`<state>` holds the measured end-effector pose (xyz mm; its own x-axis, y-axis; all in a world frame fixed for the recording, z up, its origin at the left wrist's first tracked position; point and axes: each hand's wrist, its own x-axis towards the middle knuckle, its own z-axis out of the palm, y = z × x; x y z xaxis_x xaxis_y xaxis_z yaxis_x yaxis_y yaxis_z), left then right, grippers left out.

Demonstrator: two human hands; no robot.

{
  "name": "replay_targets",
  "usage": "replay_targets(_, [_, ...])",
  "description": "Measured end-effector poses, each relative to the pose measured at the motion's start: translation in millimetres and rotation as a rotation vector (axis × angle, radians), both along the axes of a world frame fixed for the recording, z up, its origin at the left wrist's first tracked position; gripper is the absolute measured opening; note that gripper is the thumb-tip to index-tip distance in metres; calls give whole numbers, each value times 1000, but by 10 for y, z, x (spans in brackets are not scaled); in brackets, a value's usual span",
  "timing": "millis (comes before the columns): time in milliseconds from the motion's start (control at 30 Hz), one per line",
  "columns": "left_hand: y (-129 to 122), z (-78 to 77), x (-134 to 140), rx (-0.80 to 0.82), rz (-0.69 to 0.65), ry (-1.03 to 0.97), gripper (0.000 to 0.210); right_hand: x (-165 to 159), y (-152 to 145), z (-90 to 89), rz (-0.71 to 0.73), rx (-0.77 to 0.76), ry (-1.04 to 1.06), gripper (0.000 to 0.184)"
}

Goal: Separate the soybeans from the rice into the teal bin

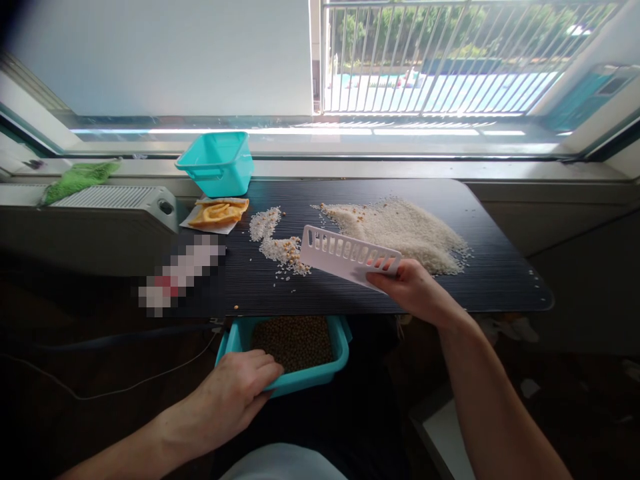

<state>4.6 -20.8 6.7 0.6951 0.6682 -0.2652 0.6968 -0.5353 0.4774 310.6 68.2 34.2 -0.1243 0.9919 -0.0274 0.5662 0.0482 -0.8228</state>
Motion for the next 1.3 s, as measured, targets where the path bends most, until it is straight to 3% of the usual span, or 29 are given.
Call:
replay_targets(233, [12, 11, 12, -5, -4, -6, 16, -12, 235, -105, -22, -81, 127, 42])
replay_targets(500, [28, 2, 7, -7, 1, 15, 16, 27, 223, -10, 1, -131, 141, 38])
replay_targets(700, [10, -24, 0, 5, 1, -18, 17, -50, 336, -49, 42, -142, 146, 39])
replay_targets(833, [2, -27, -1, 11, 5, -6, 16, -23, 295, -9, 97, -157, 115, 37])
replay_targets(1033, [18, 13, 9, -11, 4, 5, 16, 15, 249, -9, 32, -170, 135, 36])
replay_targets(1300, [18, 20, 16, 0, -22, 34, 17, 36, 119, 105, 135, -161, 114, 47])
